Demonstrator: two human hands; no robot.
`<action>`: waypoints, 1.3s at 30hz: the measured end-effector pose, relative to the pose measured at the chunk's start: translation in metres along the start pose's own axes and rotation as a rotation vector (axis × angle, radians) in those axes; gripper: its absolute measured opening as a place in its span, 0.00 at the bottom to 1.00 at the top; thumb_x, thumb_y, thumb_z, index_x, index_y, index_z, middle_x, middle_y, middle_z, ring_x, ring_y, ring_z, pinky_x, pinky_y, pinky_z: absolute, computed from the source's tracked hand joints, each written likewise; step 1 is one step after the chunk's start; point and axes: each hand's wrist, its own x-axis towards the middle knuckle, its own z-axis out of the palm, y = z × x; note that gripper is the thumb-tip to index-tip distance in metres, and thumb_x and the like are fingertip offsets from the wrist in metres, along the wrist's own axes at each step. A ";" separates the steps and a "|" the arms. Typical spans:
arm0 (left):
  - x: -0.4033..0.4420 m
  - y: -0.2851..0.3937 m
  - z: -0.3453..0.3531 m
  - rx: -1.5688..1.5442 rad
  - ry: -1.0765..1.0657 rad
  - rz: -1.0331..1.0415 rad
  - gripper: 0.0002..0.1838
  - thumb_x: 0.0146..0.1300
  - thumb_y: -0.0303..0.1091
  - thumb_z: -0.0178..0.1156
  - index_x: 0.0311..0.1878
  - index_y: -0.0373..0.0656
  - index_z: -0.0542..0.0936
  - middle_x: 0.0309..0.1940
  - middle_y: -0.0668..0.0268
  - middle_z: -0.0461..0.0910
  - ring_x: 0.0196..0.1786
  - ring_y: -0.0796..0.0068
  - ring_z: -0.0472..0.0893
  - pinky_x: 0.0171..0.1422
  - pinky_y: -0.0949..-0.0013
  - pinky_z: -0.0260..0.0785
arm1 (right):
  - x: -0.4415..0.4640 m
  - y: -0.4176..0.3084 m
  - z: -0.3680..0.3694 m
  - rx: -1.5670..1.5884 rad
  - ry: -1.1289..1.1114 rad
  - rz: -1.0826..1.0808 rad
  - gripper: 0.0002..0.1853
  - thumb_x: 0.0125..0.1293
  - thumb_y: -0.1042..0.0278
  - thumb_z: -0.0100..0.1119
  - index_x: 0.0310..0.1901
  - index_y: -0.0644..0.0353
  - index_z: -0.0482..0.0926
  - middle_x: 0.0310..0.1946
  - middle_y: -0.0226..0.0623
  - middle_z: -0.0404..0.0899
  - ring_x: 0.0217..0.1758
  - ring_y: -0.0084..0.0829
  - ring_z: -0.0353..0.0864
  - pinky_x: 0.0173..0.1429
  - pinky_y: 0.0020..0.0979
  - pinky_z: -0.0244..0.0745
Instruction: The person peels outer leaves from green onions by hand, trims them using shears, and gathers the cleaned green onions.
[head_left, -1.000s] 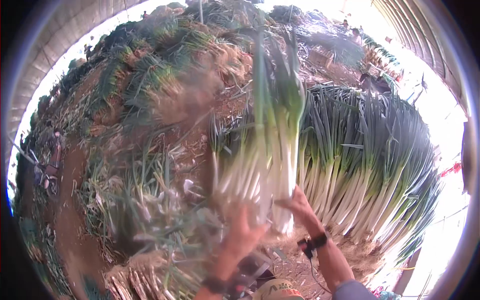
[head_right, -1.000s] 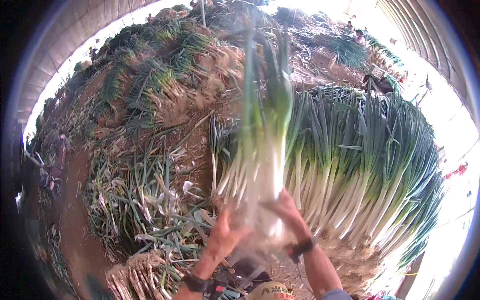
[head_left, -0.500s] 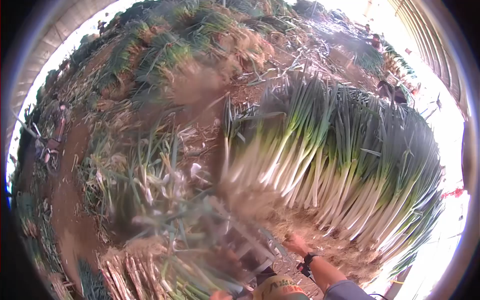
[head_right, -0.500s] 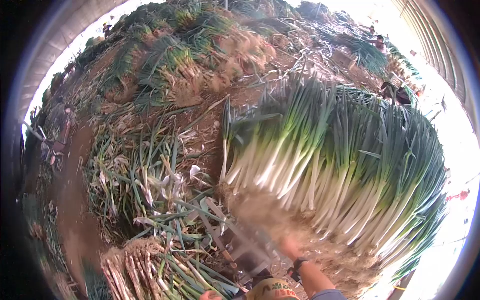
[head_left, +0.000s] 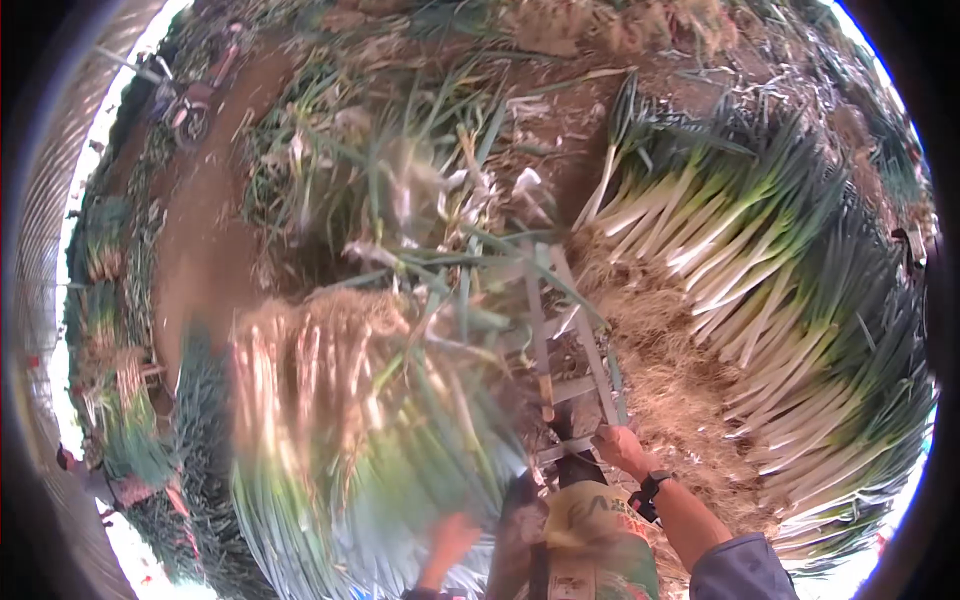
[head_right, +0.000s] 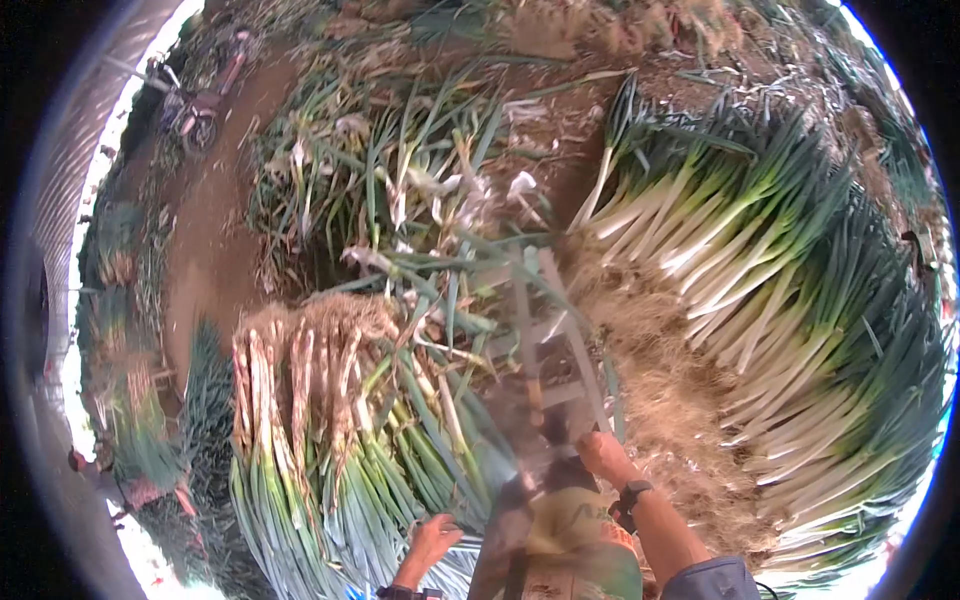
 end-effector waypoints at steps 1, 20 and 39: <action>0.002 -0.014 0.018 -0.055 -0.035 -0.002 0.25 0.61 0.38 0.72 0.58 0.35 0.80 0.44 0.56 0.88 0.43 0.69 0.89 0.51 0.65 0.82 | 0.003 -0.002 0.011 -0.008 -0.008 0.023 0.14 0.68 0.61 0.53 0.37 0.61 0.84 0.33 0.56 0.85 0.41 0.61 0.84 0.45 0.54 0.79; -0.002 -0.034 0.105 -0.352 -0.072 -0.149 0.24 0.67 0.39 0.68 0.63 0.39 0.77 0.44 0.61 0.89 0.39 0.71 0.86 0.48 0.68 0.79 | 0.133 0.008 0.113 -0.199 -0.031 0.086 0.22 0.59 0.69 0.66 0.55 0.66 0.76 0.41 0.60 0.83 0.49 0.60 0.84 0.51 0.53 0.79; 0.072 0.068 0.047 -1.282 0.073 -0.144 0.19 0.68 0.41 0.66 0.55 0.37 0.82 0.44 0.66 0.86 0.46 0.72 0.87 0.48 0.72 0.80 | 0.047 -0.115 0.035 -0.219 -0.485 -0.509 0.18 0.64 0.55 0.68 0.49 0.57 0.81 0.32 0.47 0.83 0.35 0.48 0.84 0.36 0.47 0.79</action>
